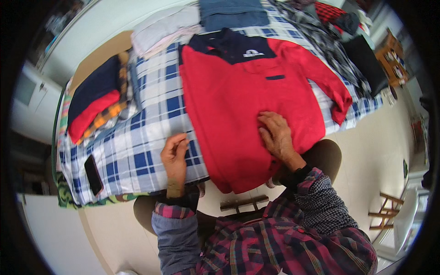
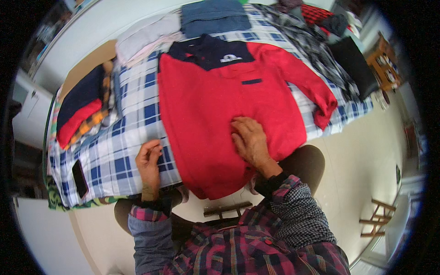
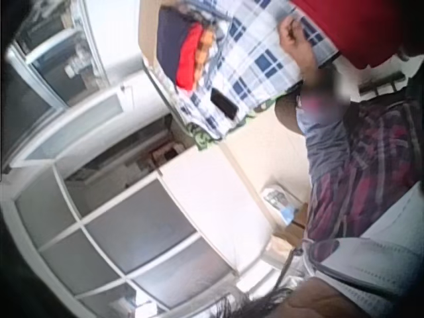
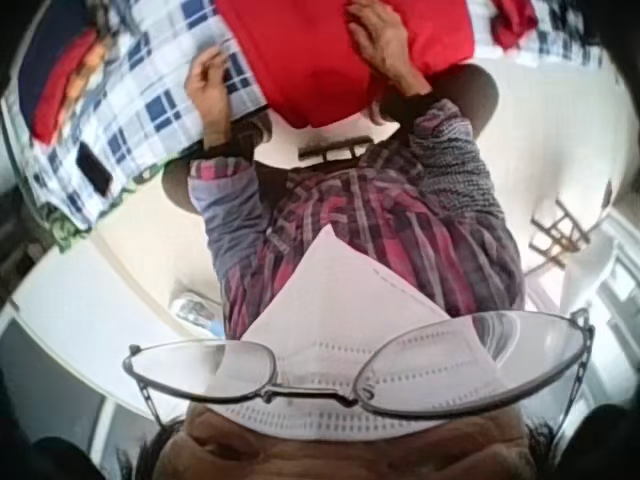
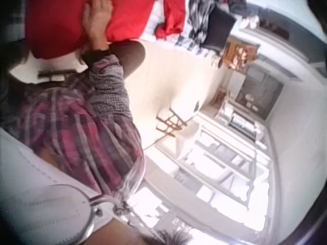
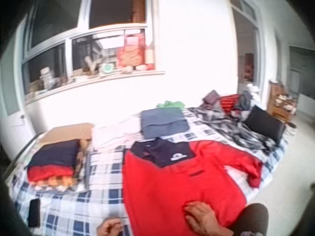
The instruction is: The person folds a red polo shirt and a plaid shirt on a bed. They smooth and align each garment, fold sleeves and sides, then stack the folded shirts on top of other folded clothes.
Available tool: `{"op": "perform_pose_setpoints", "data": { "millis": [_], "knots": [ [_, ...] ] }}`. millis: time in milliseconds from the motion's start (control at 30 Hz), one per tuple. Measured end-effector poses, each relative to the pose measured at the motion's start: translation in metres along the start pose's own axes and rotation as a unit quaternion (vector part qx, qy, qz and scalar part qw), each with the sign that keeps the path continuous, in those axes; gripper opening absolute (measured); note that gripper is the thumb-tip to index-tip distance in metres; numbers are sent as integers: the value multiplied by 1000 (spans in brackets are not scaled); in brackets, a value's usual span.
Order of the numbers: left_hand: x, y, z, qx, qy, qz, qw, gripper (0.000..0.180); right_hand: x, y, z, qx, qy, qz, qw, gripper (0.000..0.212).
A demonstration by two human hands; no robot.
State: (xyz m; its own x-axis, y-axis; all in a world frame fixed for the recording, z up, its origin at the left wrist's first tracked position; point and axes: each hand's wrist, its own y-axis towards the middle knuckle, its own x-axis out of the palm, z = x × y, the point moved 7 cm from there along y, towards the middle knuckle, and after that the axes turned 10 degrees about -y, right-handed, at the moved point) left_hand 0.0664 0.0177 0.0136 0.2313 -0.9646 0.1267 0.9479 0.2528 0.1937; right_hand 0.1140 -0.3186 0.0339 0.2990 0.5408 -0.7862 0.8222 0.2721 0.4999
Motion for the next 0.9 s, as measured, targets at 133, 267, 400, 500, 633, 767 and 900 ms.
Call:
{"op": "perform_pose_setpoints", "data": {
  "millis": [133, 267, 400, 500, 633, 767, 900],
  "knots": [
    [3, 0, 2, -38, 19, 17, 999, 22, -25, -19, -3, -7, 73, -40, 996, 30],
    [11, 1, 4, -63, 43, 24, 997, 36, -66, -26, 37, 27, 119, -35, 992, 22],
    [22, -1, 13, -34, 79, 38, 996, 33, -119, -45, 126, 159, 44, 56, 985, 23],
    [49, -8, 23, -20, 118, 60, 991, 24, -135, -62, 183, 233, -2, 53, 971, 34],
    [144, -30, 32, 12, 127, -101, 987, 16, -117, -92, 220, 316, 108, -60, 941, 40],
    [240, -64, 25, 164, 328, -316, 875, 46, -95, -108, 232, 312, 185, -106, 926, 38],
    [274, -75, 0, 226, 501, -342, 762, 60, -68, -126, 227, 307, 138, -148, 930, 61]
  ]
}}
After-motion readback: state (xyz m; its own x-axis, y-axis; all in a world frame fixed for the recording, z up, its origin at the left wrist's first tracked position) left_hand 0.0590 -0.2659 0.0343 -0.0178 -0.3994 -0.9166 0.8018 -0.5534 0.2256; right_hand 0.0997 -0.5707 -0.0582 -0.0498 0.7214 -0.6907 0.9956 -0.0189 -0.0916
